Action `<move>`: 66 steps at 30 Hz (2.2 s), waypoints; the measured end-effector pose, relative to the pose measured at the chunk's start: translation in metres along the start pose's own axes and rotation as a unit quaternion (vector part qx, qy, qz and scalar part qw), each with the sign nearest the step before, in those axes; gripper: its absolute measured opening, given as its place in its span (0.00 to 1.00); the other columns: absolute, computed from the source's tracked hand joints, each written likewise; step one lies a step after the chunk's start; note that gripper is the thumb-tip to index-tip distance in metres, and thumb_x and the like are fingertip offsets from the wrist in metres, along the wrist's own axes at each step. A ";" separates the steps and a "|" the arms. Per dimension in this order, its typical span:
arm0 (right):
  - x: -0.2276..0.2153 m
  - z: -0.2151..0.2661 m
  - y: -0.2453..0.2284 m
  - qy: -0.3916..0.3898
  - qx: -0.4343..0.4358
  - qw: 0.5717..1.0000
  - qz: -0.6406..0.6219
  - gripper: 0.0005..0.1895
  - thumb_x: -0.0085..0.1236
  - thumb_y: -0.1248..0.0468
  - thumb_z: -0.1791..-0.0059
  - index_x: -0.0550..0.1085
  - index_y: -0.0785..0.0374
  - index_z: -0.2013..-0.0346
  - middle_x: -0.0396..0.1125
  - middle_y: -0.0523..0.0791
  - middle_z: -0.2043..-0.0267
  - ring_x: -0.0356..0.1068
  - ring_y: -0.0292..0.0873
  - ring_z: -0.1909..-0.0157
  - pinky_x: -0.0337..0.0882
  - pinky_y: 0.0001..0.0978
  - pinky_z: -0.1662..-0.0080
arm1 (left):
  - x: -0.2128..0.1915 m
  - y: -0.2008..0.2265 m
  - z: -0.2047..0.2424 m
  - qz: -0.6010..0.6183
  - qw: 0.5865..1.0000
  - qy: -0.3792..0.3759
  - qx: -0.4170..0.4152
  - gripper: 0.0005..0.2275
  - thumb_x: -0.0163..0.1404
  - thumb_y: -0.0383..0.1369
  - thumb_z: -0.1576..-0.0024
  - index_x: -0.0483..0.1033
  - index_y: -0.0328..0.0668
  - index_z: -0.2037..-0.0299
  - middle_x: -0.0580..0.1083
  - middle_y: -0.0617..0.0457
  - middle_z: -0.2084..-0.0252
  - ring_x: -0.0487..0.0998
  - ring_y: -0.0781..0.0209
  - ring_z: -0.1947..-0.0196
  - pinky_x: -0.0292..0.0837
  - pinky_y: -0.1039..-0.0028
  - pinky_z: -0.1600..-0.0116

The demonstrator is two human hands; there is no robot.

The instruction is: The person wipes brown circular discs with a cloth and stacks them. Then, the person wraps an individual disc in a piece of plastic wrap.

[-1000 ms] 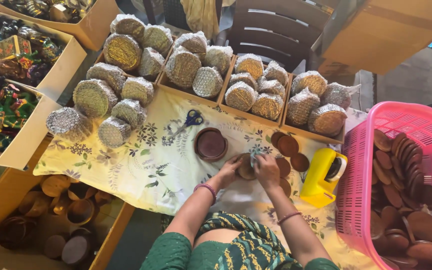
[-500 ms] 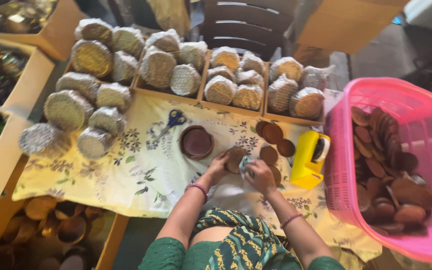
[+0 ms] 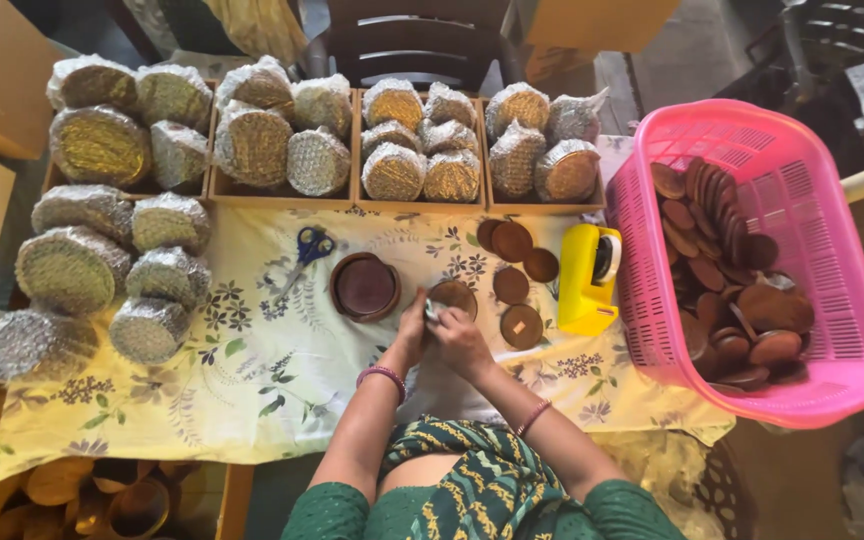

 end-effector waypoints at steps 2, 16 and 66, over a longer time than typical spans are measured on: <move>-0.014 0.009 0.003 -0.013 0.005 1.000 0.000 0.16 0.55 0.70 0.57 0.80 0.63 0.55 0.71 0.50 0.47 0.69 0.52 0.44 0.70 0.42 0.41 | 0.023 0.017 0.013 -0.042 0.998 -0.006 0.037 0.18 0.50 0.47 0.33 0.73 0.43 0.43 0.74 0.53 0.51 0.75 0.61 0.54 0.74 0.70 0.55; -0.004 -0.023 0.045 0.002 0.142 0.990 0.006 0.14 0.61 0.67 0.56 0.80 0.58 0.55 0.72 0.47 0.47 0.70 0.52 0.46 0.71 0.41 0.45 | 0.038 0.026 0.030 -0.029 0.999 0.011 -0.011 0.17 0.44 0.45 0.36 0.71 0.47 0.41 0.74 0.53 0.53 0.77 0.60 0.56 0.81 0.58 0.53; 0.001 -0.027 0.051 0.027 0.001 0.999 -0.024 0.17 0.55 0.72 0.55 0.78 0.64 0.52 0.70 0.52 0.41 0.70 0.55 0.40 0.70 0.44 0.39 | 0.034 0.023 0.043 -0.025 0.999 0.025 -0.009 0.17 0.41 0.38 0.33 0.64 0.49 0.35 0.75 0.51 0.48 0.80 0.56 0.54 0.80 0.61 0.50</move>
Point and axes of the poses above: each hand's wrist, its own z-axis away from the middle knuckle, its own x-axis out of the palm, y = z × x, the point moved 8 cm from there along -z, towards the middle knuckle
